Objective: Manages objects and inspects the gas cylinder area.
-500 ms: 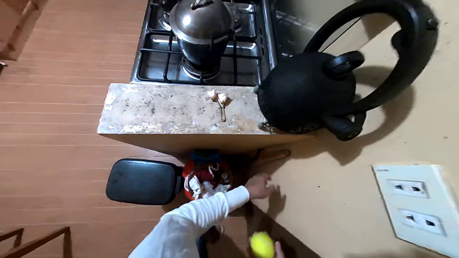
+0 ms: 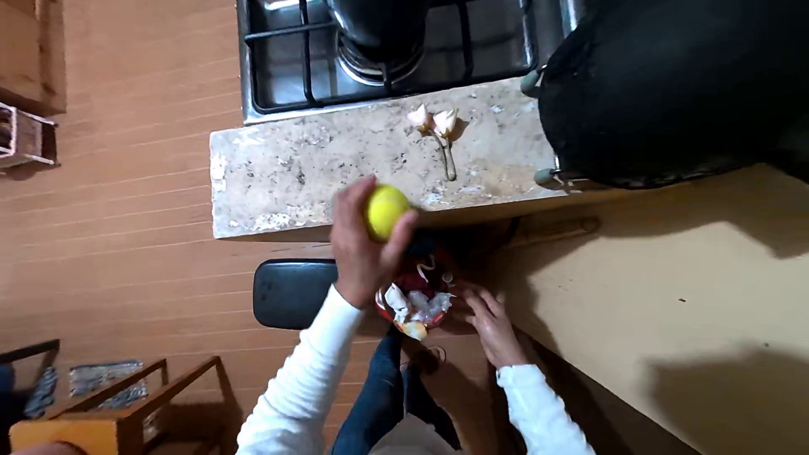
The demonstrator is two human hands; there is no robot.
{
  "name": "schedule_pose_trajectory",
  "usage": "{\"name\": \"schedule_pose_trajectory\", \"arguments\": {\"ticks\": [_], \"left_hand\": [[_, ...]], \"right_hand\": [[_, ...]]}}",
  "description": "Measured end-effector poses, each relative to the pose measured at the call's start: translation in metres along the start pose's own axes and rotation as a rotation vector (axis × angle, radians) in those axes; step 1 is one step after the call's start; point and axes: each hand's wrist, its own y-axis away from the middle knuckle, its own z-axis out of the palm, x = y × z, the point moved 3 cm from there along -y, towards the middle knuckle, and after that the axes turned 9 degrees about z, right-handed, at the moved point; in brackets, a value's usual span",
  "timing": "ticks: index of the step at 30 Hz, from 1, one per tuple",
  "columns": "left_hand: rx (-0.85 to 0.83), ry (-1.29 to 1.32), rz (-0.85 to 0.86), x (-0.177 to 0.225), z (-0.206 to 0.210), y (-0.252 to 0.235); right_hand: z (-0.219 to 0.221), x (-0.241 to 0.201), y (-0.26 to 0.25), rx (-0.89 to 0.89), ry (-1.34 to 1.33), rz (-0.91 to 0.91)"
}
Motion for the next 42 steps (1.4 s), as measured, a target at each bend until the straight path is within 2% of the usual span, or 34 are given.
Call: {"name": "schedule_pose_trajectory", "arguments": {"ticks": [5,11,16,20,24,29,33,36,42], "left_hand": [[0.091,-0.100,0.096,-0.049,0.004,-0.049],[0.037,-0.067,0.122,-0.051,0.012,-0.049],[0.074,-0.024,0.099,-0.055,0.009,-0.049],[0.080,-0.013,0.075,-0.054,0.009,-0.049],[0.000,-0.004,-0.019,-0.045,0.004,-0.046],[0.214,0.092,0.109,-0.056,0.007,-0.045],[0.284,0.109,0.116,-0.053,0.004,-0.042],[0.307,0.106,0.125,-0.052,0.002,-0.039],[0.356,0.131,0.141,-0.053,-0.001,-0.038]], "right_hand": [[-0.001,0.010,-0.042,0.029,0.177,0.092],[0.009,0.005,-0.085,0.112,0.208,0.046],[0.032,-0.004,-0.131,0.071,0.340,-0.007],[0.041,-0.003,-0.144,0.073,0.378,-0.027],[0.043,-0.006,-0.138,0.101,0.513,-0.045],[0.043,0.002,-0.098,0.274,0.498,-0.254],[0.055,0.018,-0.051,0.160,0.569,-0.213],[0.064,0.042,-0.029,0.124,0.678,-0.287],[0.061,0.067,-0.019,0.141,0.697,-0.300]]}}
